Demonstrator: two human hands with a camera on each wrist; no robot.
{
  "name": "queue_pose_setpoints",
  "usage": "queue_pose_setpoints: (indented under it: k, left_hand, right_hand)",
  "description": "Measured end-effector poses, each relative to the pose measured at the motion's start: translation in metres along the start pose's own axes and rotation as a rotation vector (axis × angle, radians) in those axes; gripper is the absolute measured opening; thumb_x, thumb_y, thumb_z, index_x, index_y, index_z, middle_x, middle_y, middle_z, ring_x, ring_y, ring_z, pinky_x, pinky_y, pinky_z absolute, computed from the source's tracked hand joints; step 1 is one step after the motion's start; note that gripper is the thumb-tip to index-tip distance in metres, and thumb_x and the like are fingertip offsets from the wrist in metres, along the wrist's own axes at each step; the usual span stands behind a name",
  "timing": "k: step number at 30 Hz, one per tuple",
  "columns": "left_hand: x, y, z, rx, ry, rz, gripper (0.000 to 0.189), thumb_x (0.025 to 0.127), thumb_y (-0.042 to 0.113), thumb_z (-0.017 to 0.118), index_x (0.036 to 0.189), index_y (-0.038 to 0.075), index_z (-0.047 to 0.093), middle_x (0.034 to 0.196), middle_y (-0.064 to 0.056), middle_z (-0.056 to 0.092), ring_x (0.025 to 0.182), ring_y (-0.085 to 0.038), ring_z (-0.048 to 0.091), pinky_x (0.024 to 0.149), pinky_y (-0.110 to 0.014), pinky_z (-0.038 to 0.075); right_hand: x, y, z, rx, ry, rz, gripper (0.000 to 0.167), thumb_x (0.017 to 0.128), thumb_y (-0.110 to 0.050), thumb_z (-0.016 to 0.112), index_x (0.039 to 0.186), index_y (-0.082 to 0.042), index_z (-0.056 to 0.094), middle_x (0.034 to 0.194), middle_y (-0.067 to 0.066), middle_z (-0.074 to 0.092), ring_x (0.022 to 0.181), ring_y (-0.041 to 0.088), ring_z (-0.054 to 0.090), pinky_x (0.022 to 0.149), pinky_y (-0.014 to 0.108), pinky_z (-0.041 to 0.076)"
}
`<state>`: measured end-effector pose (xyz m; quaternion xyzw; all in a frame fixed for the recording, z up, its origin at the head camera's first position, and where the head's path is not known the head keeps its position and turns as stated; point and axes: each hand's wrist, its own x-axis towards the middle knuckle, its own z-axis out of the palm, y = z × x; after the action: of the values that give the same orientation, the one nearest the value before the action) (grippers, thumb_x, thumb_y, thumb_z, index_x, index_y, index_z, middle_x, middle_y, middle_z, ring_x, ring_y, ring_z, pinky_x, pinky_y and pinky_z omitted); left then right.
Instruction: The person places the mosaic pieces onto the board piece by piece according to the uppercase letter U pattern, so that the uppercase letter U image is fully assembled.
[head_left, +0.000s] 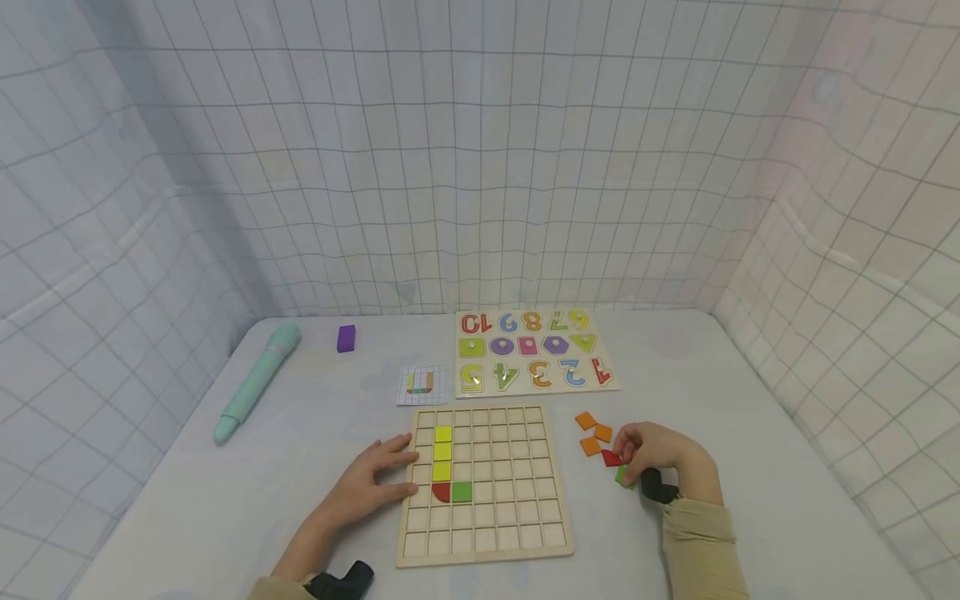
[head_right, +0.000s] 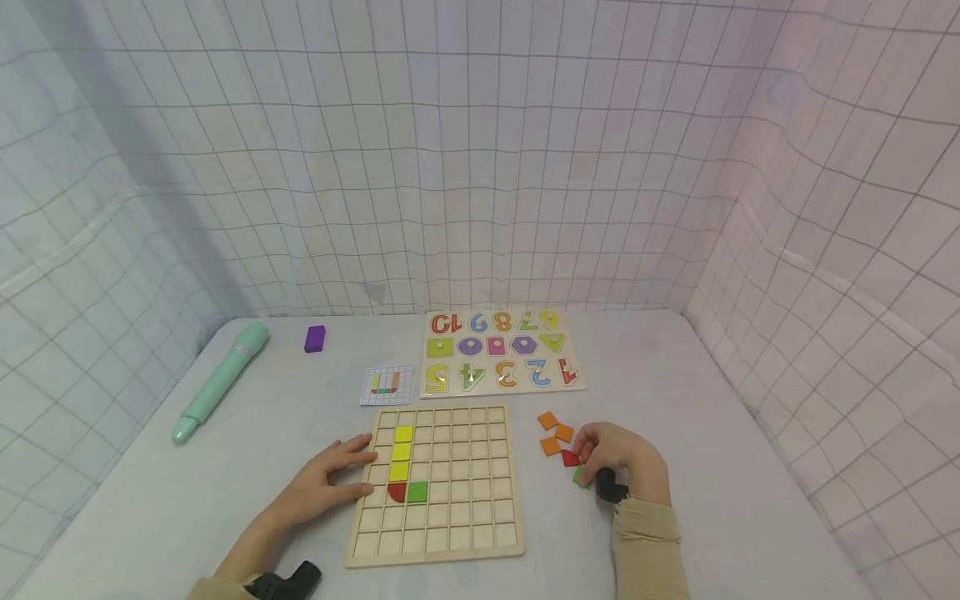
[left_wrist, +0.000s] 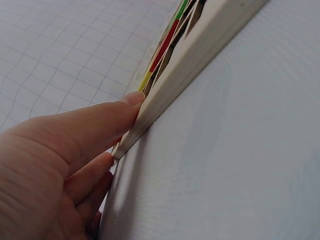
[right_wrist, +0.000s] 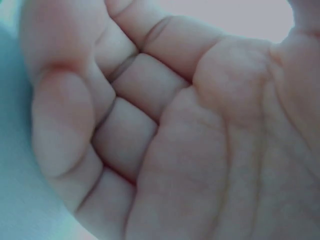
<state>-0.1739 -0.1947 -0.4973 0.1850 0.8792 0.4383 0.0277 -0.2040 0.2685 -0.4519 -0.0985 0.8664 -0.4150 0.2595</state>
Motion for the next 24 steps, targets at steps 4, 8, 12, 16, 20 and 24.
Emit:
queue_pose_setpoints:
  k: [4,8,12,16,20,24]
  left_hand:
    - [0.0001,0.0002,-0.0002,-0.006,0.002,-0.003,0.050,0.076,0.033,0.078,0.117,0.008,0.066,0.142,-0.012,0.044,0.134,-0.032,0.033,0.115,-0.044,0.012]
    - [0.0006,0.0000,-0.0002,-0.005,-0.001,-0.008,0.050,0.076,0.033,0.078,0.117,0.008,0.066,0.142,-0.012,0.044,0.134,-0.032,0.033,0.115,-0.044,0.012]
    - [0.0009,-0.0005,0.0001,-0.003,-0.004,-0.011,0.050,0.076,0.034,0.077,0.118,0.009,0.066,0.142,-0.012,0.043,0.135,-0.033,0.032,0.115,-0.045,0.012]
    - [0.0012,-0.0004,0.0003,-0.002,-0.004,-0.019,0.051,0.076,0.035,0.077,0.118,0.009,0.066,0.143,-0.011,0.043,0.135,-0.033,0.031,0.116,-0.045,0.012]
    - [0.0012,0.0002,0.0003,-0.003,-0.003,-0.027,0.051,0.075,0.034,0.078,0.118,0.009,0.066,0.143,-0.011,0.043,0.136,-0.033,0.031,0.116,-0.047,0.012]
    - [0.0013,-0.0003,0.0005,-0.002,-0.004,-0.026,0.051,0.076,0.035,0.077,0.118,0.009,0.066,0.143,-0.011,0.043,0.136,-0.033,0.031,0.116,-0.047,0.012]
  right_hand:
    - [0.0007,0.0021,-0.0002,-0.011,0.033,-0.008,0.035,0.062,0.002,0.080,0.088,-0.001,0.056,0.074,0.003,0.051,0.071,0.017,0.048,0.063,0.027,0.041]
    - [0.0016,0.0055,-0.0011,-0.033,0.075,-0.028,0.034,0.064,0.000,0.081,0.088,-0.002,0.057,0.076,0.003,0.055,0.071,0.018,0.050,0.064,0.028,0.044]
    - [0.0016,0.0063,-0.0022,-0.036,0.108,-0.045,0.031,0.065,-0.002,0.081,0.087,-0.002,0.058,0.078,0.003,0.057,0.071,0.018,0.051,0.064,0.029,0.044]
    - [0.0012,0.0053,-0.0028,-0.032,0.134,-0.046,0.029,0.066,-0.002,0.079,0.087,-0.002,0.059,0.077,0.003,0.057,0.071,0.019,0.050,0.063,0.029,0.044]
    - [0.0033,0.0069,-0.0027,-0.032,0.163,-0.042,0.027,0.066,0.000,0.076,0.087,-0.003,0.059,0.078,0.004,0.058,0.074,0.019,0.051,0.063,0.029,0.045]
    - [0.0051,0.0098,-0.0026,-0.013,0.187,-0.023,0.028,0.066,0.001,0.074,0.089,-0.004,0.060,0.082,0.005,0.058,0.078,0.020,0.051,0.066,0.029,0.047]
